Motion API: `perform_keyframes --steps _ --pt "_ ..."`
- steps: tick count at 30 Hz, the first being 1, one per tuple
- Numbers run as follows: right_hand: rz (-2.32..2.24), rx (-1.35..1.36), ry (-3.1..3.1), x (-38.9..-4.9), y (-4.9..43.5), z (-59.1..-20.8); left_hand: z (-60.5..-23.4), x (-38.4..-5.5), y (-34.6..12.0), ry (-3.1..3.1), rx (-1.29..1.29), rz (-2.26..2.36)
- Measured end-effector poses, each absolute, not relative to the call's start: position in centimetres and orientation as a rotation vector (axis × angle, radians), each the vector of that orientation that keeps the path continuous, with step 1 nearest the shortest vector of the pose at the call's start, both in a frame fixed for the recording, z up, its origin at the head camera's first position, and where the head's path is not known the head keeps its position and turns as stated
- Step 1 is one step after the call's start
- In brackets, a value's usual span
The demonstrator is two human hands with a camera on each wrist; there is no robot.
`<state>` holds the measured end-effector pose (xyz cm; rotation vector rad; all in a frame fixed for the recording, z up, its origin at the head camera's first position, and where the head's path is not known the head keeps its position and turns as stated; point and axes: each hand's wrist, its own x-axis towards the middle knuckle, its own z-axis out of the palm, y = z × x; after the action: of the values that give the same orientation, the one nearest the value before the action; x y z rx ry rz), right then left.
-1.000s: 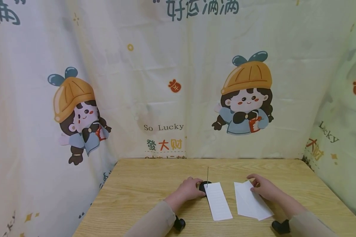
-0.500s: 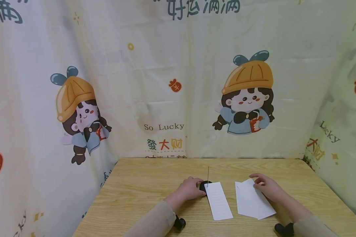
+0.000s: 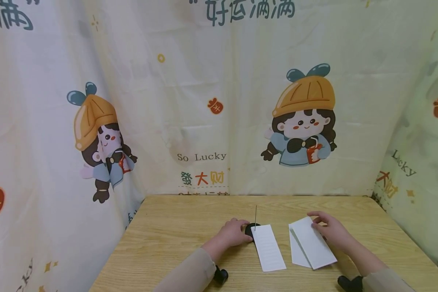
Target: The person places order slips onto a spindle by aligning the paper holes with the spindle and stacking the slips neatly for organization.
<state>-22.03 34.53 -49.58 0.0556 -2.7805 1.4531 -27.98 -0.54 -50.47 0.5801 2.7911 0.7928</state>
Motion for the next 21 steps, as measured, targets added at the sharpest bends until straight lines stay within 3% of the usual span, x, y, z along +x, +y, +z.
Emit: perform_keyframes --steps 21 --pt "1.627 0.08 -2.678 -22.4 31.4 -47.9 -48.7 -27.3 -1.5 2.644 0.517 1.082"
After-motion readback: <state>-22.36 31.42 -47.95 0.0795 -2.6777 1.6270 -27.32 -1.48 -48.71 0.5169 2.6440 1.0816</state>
